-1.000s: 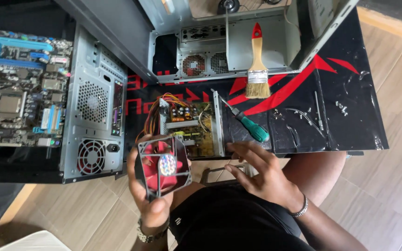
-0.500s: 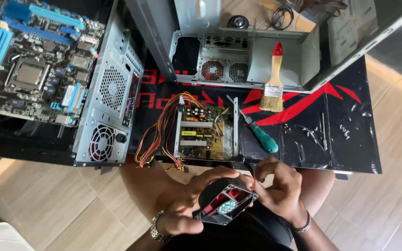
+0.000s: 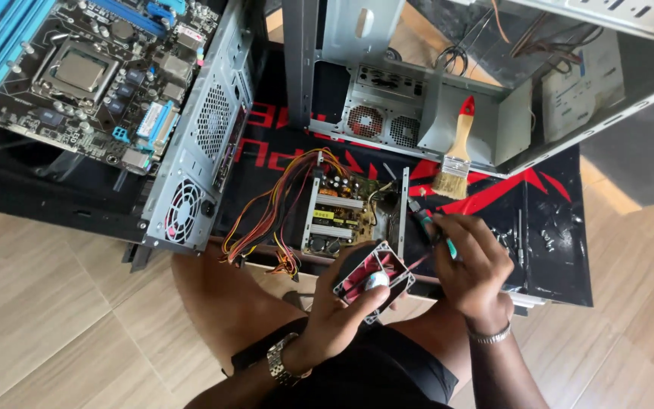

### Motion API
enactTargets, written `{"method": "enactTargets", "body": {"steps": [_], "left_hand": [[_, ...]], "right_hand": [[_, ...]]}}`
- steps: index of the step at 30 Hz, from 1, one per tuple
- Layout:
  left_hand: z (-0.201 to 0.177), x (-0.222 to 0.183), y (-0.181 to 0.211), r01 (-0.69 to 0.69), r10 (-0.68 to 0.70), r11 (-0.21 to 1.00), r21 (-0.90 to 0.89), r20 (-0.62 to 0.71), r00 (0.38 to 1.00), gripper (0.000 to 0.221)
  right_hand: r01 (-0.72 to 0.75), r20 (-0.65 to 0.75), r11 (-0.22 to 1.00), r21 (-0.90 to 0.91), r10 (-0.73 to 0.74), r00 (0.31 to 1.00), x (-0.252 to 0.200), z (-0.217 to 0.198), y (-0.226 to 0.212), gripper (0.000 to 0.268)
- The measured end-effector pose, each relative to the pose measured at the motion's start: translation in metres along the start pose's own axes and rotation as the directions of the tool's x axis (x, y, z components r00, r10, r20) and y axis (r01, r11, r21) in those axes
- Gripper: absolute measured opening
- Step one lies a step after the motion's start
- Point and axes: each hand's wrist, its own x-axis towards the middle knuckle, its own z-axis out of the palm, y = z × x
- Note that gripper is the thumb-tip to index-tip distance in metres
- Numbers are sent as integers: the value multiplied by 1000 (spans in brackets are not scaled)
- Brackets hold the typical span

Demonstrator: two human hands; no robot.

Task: Cleaning a computer fan with a brush and inspecting/manipulating the internal components of a power supply unit.

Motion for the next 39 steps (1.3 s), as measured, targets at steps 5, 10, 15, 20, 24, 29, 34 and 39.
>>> {"method": "enactTargets", "body": {"steps": [5, 10, 15, 20, 24, 29, 34, 39], "left_hand": [[9, 15, 4, -159, 220, 908, 388, -119, 968, 37], [17, 17, -11, -294, 385, 823, 487, -96, 918, 36], [16, 13, -37, -537, 645, 571, 621, 65, 761, 34], [-2, 9, -46, -678, 660, 387, 625, 326, 677, 52], [-14, 2, -23, -682, 594, 435, 588, 382, 708, 20], [-55, -1, 15, -620, 466, 645, 447, 413, 782, 22], [-92, 2, 22, -512, 360, 767, 386, 401, 842, 26], [-85, 14, 43, -384, 201, 837, 390, 434, 878, 13]], "right_hand": [[103, 31, 994, -48, -101, 994, 23, 22, 27, 18], [22, 124, 960, 278, -58, 991, 44, 45, 42, 32], [-31, 151, 952, 304, -17, 988, 29, 59, 39, 25], [-82, -30, 995, 52, 84, 996, 7, 63, 19, 18], [-102, -28, 995, -21, 102, 994, -5, 52, 5, 21], [-120, 62, 980, -160, 131, 989, -20, 35, -25, 20], [-97, 135, 982, -161, 120, 984, -33, 28, -38, 27], [-115, 173, 991, -75, 127, 977, -25, 20, -33, 25]]}}
